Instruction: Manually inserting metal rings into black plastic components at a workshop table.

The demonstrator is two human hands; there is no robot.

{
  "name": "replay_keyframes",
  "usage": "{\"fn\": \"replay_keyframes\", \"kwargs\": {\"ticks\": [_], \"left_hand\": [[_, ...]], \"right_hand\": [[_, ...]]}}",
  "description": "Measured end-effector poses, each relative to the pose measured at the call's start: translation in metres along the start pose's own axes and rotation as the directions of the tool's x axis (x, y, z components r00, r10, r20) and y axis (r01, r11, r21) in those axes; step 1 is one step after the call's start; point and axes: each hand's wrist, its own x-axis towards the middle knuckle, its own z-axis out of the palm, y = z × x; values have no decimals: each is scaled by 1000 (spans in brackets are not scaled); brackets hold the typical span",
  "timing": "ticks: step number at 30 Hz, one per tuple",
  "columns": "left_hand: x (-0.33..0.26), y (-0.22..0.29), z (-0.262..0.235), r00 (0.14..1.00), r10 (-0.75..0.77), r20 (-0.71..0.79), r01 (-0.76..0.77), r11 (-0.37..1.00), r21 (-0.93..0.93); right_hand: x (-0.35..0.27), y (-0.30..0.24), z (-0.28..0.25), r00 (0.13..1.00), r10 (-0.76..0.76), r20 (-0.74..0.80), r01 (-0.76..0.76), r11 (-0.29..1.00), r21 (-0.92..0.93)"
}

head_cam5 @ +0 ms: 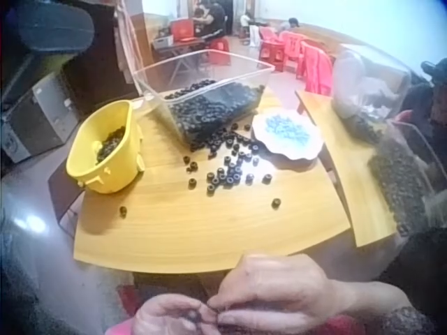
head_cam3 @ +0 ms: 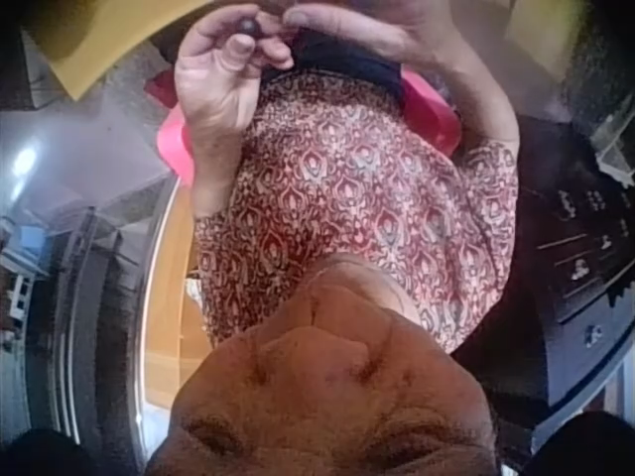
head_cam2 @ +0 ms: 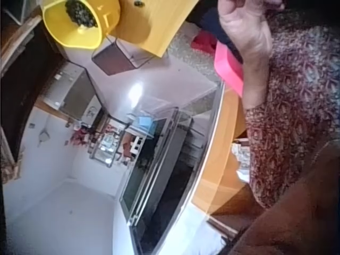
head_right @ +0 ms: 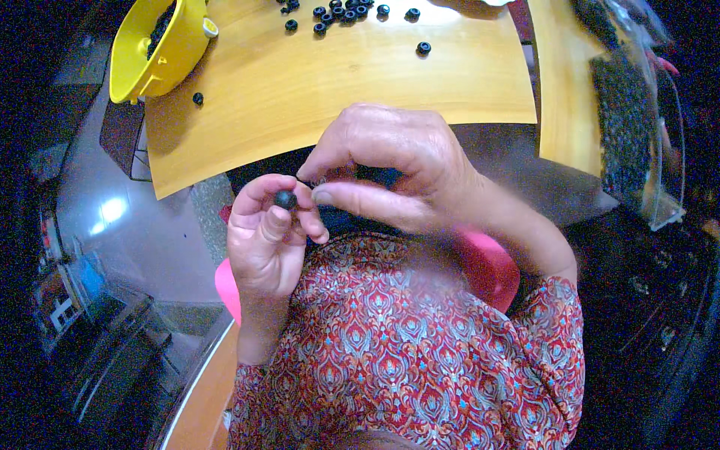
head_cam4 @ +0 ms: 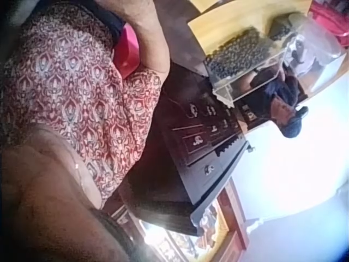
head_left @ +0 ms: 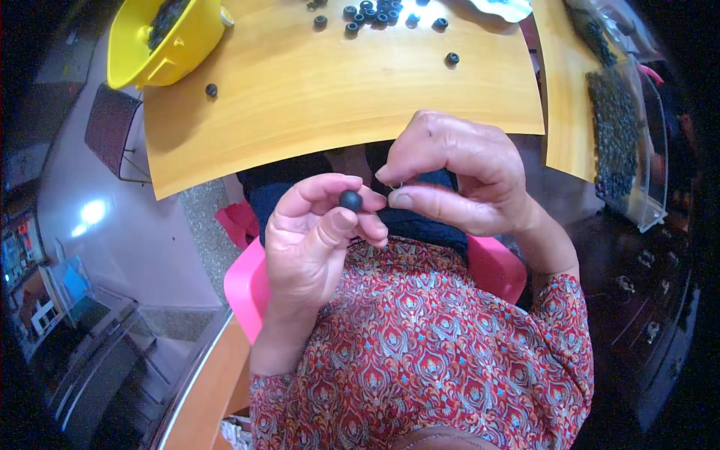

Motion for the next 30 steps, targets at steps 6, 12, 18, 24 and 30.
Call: {"fn": "replay_keyframes", "kwargs": {"ticks": [6,12,18,24,30], "left_hand": [[-5,0,10,995,44,-89,-32,991,129],[-12,-6,6,992,83,-97,-72,991,112],[-14,-5,2,993,-15,-121,38,981,191],[-13,-5,9,993,-44,-107,64,980,189],[-10,-8,9,986,-27,-164,47,992,120]], "right_hand": [[0,-4,10,994,-90,-57,86,994,-64],[-5,-1,17,983,-182,-26,173,965,-198],[-9,2,16,976,-215,44,219,942,-253],[-19,14,19,999,-41,-30,41,999,-14],[-23,17,23,984,176,-14,-165,945,282]]}}
